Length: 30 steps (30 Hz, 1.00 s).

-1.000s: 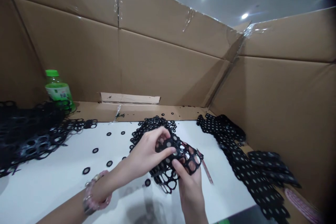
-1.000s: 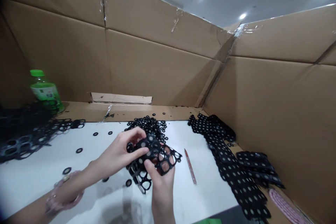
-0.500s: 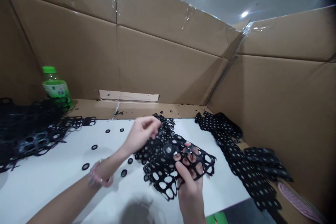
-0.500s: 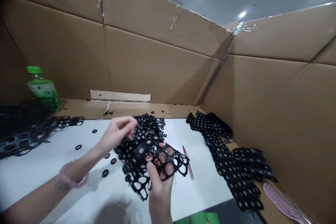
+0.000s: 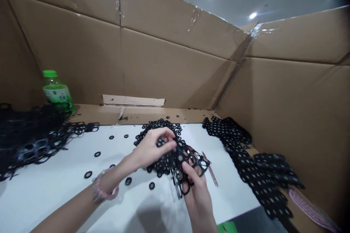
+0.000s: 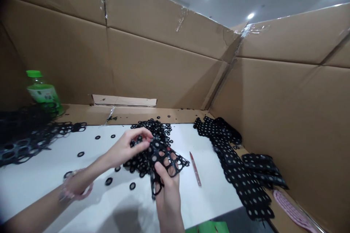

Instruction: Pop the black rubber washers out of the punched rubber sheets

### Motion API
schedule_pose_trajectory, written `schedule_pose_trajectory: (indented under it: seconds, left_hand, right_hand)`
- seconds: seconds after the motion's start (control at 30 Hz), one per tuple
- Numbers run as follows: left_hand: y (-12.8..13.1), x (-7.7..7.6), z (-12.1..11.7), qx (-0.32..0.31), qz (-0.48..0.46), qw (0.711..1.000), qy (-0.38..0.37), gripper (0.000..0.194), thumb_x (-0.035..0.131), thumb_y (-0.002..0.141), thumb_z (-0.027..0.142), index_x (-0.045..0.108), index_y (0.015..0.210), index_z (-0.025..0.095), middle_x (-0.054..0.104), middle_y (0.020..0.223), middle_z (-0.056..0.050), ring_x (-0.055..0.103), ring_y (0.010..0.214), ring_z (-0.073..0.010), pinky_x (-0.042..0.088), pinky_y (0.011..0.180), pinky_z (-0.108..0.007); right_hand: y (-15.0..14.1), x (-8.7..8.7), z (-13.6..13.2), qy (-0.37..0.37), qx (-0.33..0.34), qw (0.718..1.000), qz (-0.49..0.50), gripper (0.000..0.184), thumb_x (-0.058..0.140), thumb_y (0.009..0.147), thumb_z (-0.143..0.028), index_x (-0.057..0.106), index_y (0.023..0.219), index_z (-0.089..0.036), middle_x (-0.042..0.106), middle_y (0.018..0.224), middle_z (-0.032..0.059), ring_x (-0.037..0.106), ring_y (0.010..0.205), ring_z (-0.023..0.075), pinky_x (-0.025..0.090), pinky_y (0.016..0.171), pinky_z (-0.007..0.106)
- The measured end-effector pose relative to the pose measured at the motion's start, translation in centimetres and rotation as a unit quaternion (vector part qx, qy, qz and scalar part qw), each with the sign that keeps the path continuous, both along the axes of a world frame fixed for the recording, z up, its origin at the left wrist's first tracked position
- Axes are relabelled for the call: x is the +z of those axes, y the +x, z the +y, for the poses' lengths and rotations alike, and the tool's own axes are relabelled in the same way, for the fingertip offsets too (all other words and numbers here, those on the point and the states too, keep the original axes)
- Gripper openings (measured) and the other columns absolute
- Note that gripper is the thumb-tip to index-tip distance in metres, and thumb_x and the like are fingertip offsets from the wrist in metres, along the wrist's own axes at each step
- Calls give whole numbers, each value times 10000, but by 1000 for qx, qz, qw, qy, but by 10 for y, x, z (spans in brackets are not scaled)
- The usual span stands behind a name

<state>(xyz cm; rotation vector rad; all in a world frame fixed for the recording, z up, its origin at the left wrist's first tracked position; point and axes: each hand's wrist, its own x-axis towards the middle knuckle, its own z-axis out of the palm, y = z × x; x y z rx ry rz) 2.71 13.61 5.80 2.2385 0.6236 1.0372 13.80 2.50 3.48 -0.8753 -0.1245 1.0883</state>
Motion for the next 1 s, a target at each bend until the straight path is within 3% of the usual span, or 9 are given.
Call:
schedule_pose_trajectory:
  seconds: [0.1,0.23,0.4,0.57,0.63,0.77,0.83,0.9,1.0]
  left_hand:
    - [-3,9,-15,-17,-34,990,133,277,642,730,318,553,940,161,588,929,-55,532,867,-180,424,782,-318]
    - [-4,6,-17,-92,-7,966,242,175,590,794,294,599,917,170,598,916,-63,528,830,-165,404,743,-302]
    - [0,5,-15,-63,-19,988,139,273,429,888,232,566,670,141,572,719,-34,509,686,-125,392,642,-242]
    - [-3,-3,14,94,-58,994,14,343,386,895,307,488,603,157,497,605,12,469,586,-116,363,573,-226]
    - [-3,-18,32,141,-19,989,30,336,365,899,314,483,623,163,497,617,9,471,593,-128,362,580,-236]
    - [1,-57,56,139,166,972,91,281,383,887,258,555,687,164,572,761,-41,538,705,-170,401,667,-275]
    - [3,-65,58,144,201,964,97,255,399,879,250,588,730,166,586,817,-60,551,768,-192,415,708,-300]
    - [1,-60,53,144,172,969,108,237,384,887,255,599,834,172,590,888,-68,545,849,-200,417,765,-321]
    - [-5,-33,29,92,37,978,186,226,372,893,272,569,948,175,583,944,-74,528,890,-185,420,789,-321]
  right_hand:
    - [0,-3,0,32,4,999,-26,625,773,537,-114,546,1105,-240,665,1033,1,614,971,180,519,806,262]
    - [-1,-7,-2,53,-12,997,-48,694,774,549,-147,491,1174,-249,662,1032,5,607,988,197,504,840,296]
    - [-5,-5,-8,45,37,995,-76,765,763,581,-157,402,1248,-258,679,963,10,651,853,179,508,826,337]
    - [-4,-1,-12,23,8,998,-61,779,768,561,-152,417,1245,-280,686,828,-43,652,759,121,524,736,229]
    - [-2,1,-12,13,-6,999,-40,721,766,554,-148,477,1201,-281,682,784,-59,645,726,105,525,703,195]
    - [-1,3,-9,-26,5,999,24,541,768,524,-127,614,1033,-225,691,742,-41,646,712,108,529,640,164]
    - [0,3,-7,-27,19,998,48,435,759,534,-126,652,948,-205,701,755,-27,648,712,104,527,648,156]
    - [2,3,-5,-17,33,996,77,352,747,552,-129,670,889,-197,706,764,-26,649,724,99,522,687,162]
    - [4,4,-2,-11,38,992,124,273,728,573,-107,678,829,-187,707,745,-33,650,702,88,514,721,166]
